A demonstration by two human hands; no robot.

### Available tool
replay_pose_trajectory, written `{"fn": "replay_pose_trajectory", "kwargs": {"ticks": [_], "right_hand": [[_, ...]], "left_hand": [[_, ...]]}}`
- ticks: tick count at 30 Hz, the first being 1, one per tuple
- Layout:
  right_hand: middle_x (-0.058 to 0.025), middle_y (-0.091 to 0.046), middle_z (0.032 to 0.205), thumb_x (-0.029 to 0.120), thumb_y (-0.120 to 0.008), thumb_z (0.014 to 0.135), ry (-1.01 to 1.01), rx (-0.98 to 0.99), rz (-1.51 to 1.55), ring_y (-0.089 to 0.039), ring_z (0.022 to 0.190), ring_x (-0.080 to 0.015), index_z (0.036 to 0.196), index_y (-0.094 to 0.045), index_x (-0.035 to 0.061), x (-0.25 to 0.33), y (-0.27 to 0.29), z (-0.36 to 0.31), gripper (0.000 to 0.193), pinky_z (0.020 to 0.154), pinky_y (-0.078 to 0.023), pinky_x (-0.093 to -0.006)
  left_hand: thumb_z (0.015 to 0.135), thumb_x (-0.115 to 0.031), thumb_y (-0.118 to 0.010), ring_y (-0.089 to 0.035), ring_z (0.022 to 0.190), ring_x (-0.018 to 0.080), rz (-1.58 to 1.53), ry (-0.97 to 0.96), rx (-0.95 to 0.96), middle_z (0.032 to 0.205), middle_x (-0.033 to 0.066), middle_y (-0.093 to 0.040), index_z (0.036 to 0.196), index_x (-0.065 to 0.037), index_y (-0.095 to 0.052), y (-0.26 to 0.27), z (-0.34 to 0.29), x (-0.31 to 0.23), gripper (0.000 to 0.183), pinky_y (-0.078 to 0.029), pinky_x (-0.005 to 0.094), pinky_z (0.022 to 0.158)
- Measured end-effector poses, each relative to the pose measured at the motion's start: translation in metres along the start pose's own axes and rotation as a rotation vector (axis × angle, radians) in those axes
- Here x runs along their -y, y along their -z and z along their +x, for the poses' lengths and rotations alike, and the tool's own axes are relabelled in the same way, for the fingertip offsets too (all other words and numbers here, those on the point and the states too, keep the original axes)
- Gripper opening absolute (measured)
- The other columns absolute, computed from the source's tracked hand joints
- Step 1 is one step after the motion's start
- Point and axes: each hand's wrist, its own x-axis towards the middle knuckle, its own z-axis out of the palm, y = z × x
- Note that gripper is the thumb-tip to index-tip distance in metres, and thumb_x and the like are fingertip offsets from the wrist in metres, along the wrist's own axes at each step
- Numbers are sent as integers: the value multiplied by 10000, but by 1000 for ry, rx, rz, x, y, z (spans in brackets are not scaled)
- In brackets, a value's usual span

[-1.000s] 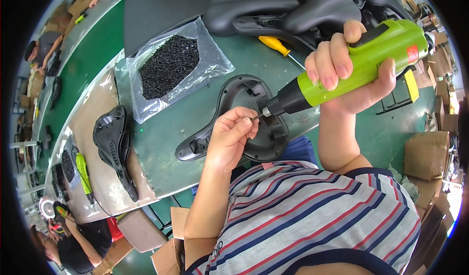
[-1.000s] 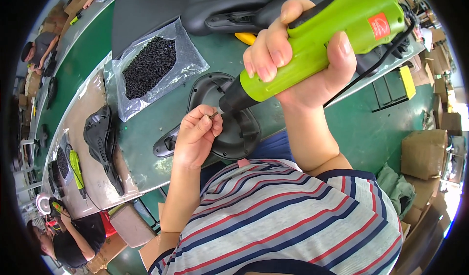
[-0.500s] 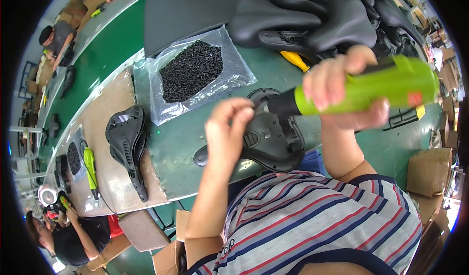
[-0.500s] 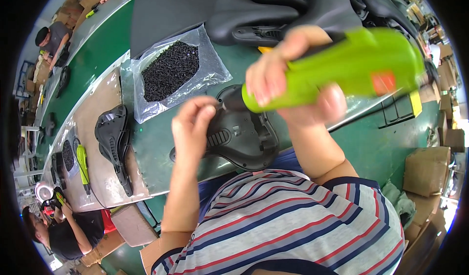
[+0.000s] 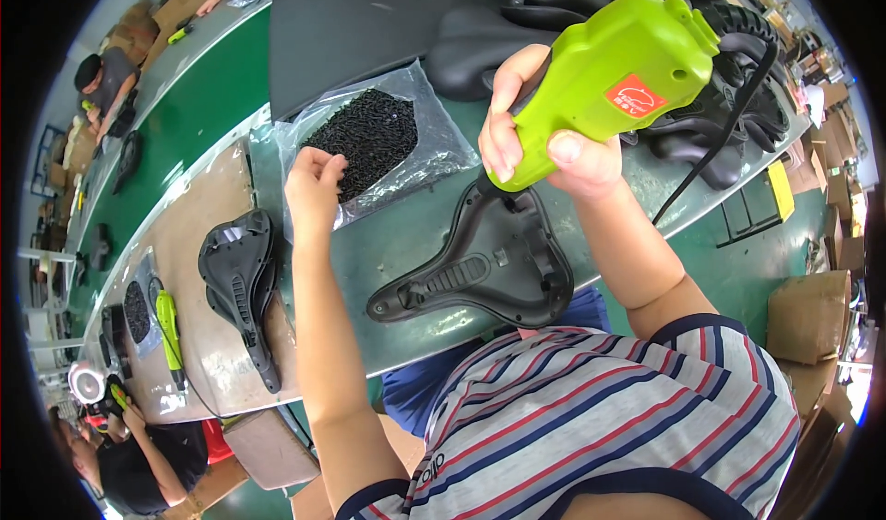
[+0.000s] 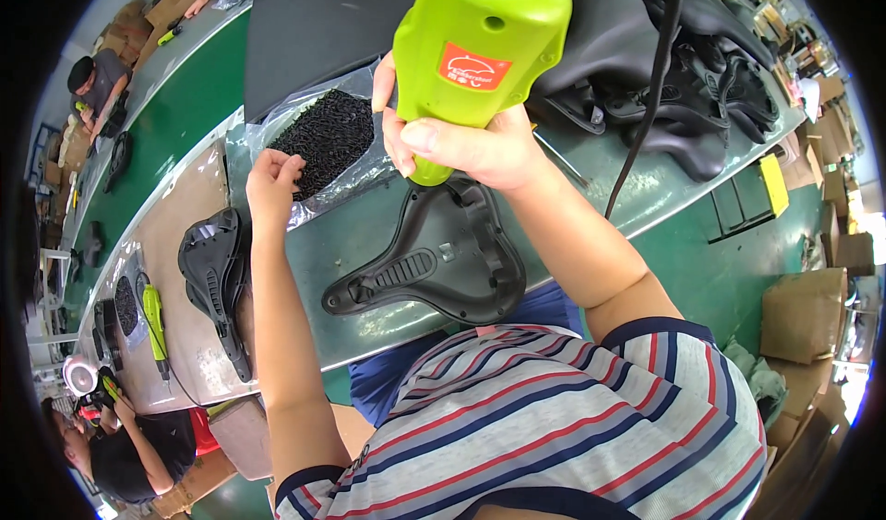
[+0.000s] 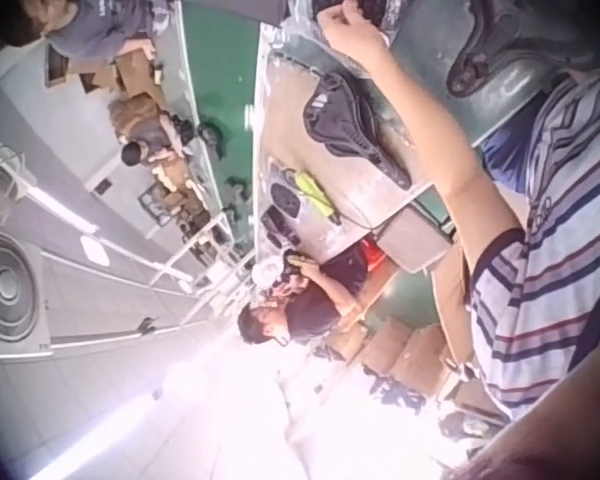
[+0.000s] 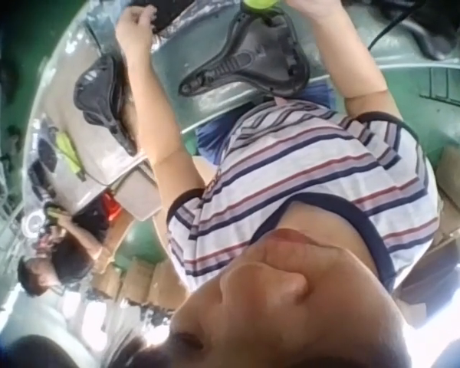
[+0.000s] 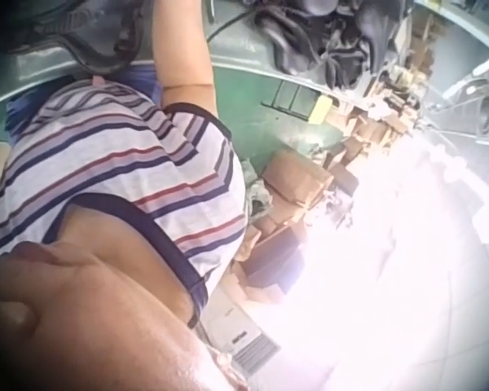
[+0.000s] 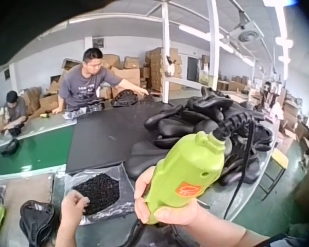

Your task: Using an electric screwdriver to attach components to the bottom of bicycle seats.

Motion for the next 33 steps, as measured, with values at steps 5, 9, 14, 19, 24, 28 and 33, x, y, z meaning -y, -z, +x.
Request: {"fn": "replay_pose_trajectory", "kwargs": {"ticks": [5,9,14,19,24,28,33], "right_hand": [[-92,-523,642,267,-665,725,-113,38,-37,-547,541,-165,971,-432,-53,-11,1,9,466,518,-457,-276],[-85,-534,674,207,-685,695,-239,94,-23,-553,583,-149,961,-438,-48,-15,-8,11,443,541,-453,-247],[-76,-538,690,167,-703,662,-344,113,27,-555,600,-147,942,-438,-28,-24,-9,5,432,538,-452,-247],[-81,-540,677,193,-731,656,-341,115,133,-558,594,-158,921,-452,-15,-26,-3,2,438,532,-451,-250],[-69,-548,680,168,-753,625,-375,152,66,-556,611,-133,905,-483,-8,-33,-5,-5,427,534,-446,-231],[-49,-569,686,120,-751,594,-115,337,-308,-541,602,-110,775,-544,-4,-28,-16,2,301,539,-434,-240],[-54,-565,732,75,-684,672,-195,178,-52,-561,652,-115,924,-496,11,-6,-13,-5,320,585,-453,-249]], "left_hand": [[818,-19,-563,-551,600,105,-889,148,399,759,82,-617,799,-71,-506,-33,-74,-37,80,-466,215,542],[810,-29,-596,-590,643,116,-938,299,633,773,82,-629,802,-50,-519,-65,-135,-57,80,-490,227,588],[805,-20,-606,-591,682,101,-846,270,780,783,64,-630,845,-22,-557,-81,-149,-52,63,-485,221,635],[835,-61,-583,-560,691,77,-680,245,785,806,44,-636,975,17,-651,-80,-155,-56,174,-474,212,661],[830,-46,-569,-571,706,82,-609,155,722,813,46,-641,993,11,-646,-79,-152,-60,189,-471,207,673],[823,-43,-577,-592,728,100,-560,164,673,821,59,-644,1000,22,-640,-87,-153,-51,199,-478,213,689],[827,-56,-596,-589,710,108,-695,258,564,819,68,-639,991,35,-634,-81,-150,-59,191,-482,220,686]]}}
